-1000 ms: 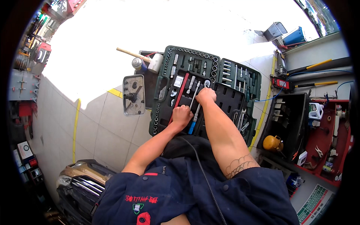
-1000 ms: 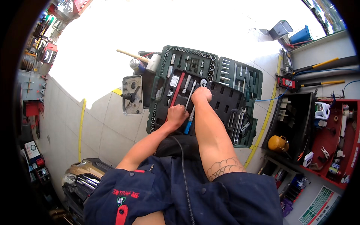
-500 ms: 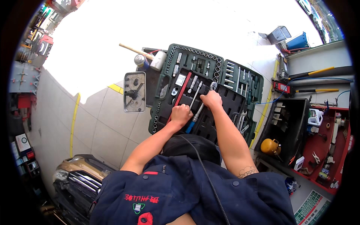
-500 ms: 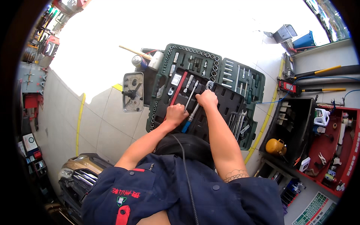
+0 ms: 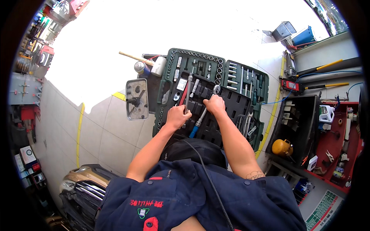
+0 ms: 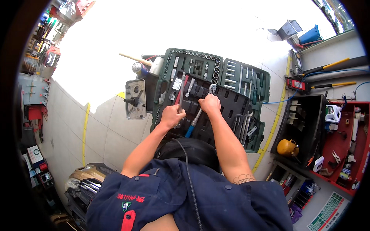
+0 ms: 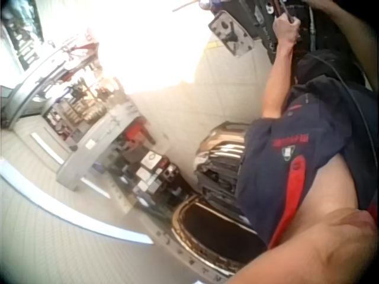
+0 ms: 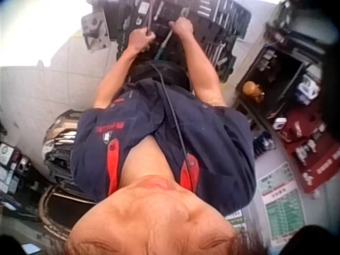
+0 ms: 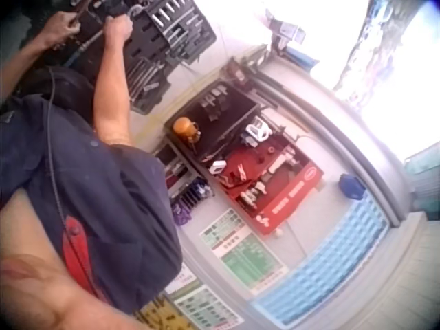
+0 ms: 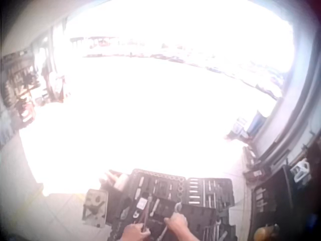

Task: The person selects a socket wrench from a toolbox and uses it to remove a spark plug from the car engine. Another person assists by holding the hood open and working nearby.

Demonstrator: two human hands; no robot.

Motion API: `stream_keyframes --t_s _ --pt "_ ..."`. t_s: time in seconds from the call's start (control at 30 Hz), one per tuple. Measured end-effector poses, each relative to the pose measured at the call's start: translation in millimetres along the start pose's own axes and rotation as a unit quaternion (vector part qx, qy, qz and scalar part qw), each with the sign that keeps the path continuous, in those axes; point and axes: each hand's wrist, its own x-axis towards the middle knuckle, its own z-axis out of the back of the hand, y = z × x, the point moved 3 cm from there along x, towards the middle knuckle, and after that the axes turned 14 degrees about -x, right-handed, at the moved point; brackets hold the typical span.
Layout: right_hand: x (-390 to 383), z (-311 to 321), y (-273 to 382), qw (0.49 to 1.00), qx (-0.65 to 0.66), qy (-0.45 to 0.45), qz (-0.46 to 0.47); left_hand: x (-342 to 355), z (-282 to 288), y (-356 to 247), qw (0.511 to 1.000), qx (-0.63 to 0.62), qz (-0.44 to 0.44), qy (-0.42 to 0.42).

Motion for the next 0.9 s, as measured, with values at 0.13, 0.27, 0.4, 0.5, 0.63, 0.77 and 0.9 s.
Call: stream_keyframes --t_s 0.13,0.27,0.4,0.5,0.63,0.77,0.9 --pt "-1 -1 -4 0.999 -0.014 -0.032 0.011 -2 11 10 0.994 -0.107 0.006 -0.008" --pt "2 -3 -13 0.999 0.036 -0.022 0.031 -2 -3 28 0.994 -0.111 0.007 -0.011" --pt "-6 -6 -26 0.992 0.085 -0.067 0.067 0 -9 25 0.996 -0.081 0.002 -0.028" --pt "-46 1 -30 0.957 0.232 -0.103 0.136 1 -10 28 0.987 -0.161 0.016 -0.020" --pt "-108 8 -30 0.871 0.400 -0.118 0.260 4 -5 -9 0.882 -0.461 0.097 0.012" --pt "-156 21 -27 0.856 0.295 -0.143 0.400 -7 18 -103 0.769 -0.623 0.142 0.013" --pt "-182 37 -19 0.812 0.201 -0.220 0.502 -15 29 -155 0.721 -0.679 0.132 0.048"
